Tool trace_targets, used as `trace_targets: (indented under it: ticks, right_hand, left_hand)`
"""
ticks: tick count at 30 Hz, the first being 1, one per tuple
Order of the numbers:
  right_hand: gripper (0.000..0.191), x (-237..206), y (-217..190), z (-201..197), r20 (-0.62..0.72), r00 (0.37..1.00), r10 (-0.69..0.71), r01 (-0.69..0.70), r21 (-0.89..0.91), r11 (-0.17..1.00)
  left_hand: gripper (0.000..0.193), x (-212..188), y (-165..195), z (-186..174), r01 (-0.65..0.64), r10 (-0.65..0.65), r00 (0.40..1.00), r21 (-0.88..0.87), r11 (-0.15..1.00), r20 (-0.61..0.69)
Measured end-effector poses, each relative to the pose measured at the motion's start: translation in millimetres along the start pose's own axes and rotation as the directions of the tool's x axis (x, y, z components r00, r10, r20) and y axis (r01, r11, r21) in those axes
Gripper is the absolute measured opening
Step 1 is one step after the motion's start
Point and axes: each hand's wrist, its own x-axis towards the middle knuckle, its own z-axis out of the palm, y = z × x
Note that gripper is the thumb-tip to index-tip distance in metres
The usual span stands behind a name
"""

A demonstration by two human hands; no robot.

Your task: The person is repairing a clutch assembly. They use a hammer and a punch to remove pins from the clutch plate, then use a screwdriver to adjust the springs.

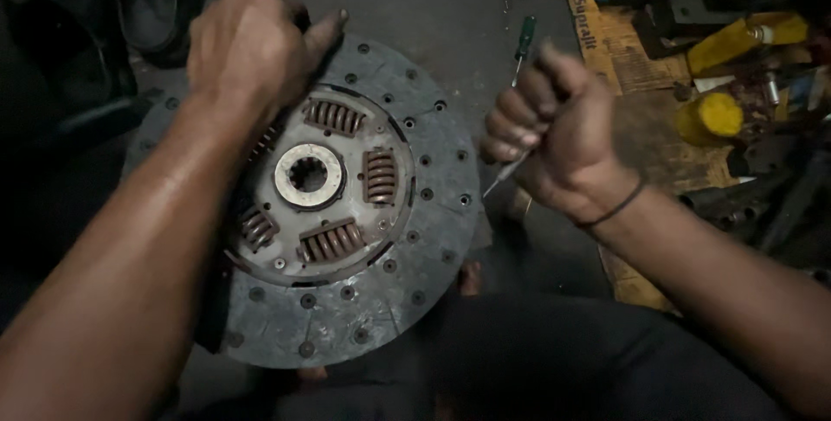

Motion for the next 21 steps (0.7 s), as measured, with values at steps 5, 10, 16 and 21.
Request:
trace_targets:
  ticks: [5, 10, 16, 21]
  right_hand:
    - [0.057, -20, -11, 17, 0.222, 0.944, -0.243, 0.258, -0.041, 0.965]
    - [0.056, -26, 17, 27, 0.301, 0.887, -0.350, 0.402, -0.131, 0.906]
    - [0.056, -28, 22, 40, 0.480, 0.804, -0.350, 0.509, -0.252, 0.823]
    - [0.053, -16, 9, 62, 0.245, 0.969, 0.036, 0.078, -0.437, 0.896]
  left_hand:
    - [0.047, -5, -9, 5, -0.068, 0.066, 0.992, -0.018, 0.998, -0.104]
    - [0.050, -9, -11, 6, -0.016, 0.015, 0.998, -0.016, 1.000, -0.062]
    - [0.055, -9, -11, -2, -0.052, 0.055, 0.991, 0.027, 0.998, -0.118]
    - [0.051, -7, 1, -5, 0.005, -0.005, 0.999, 0.002, 1.000, -0.034]
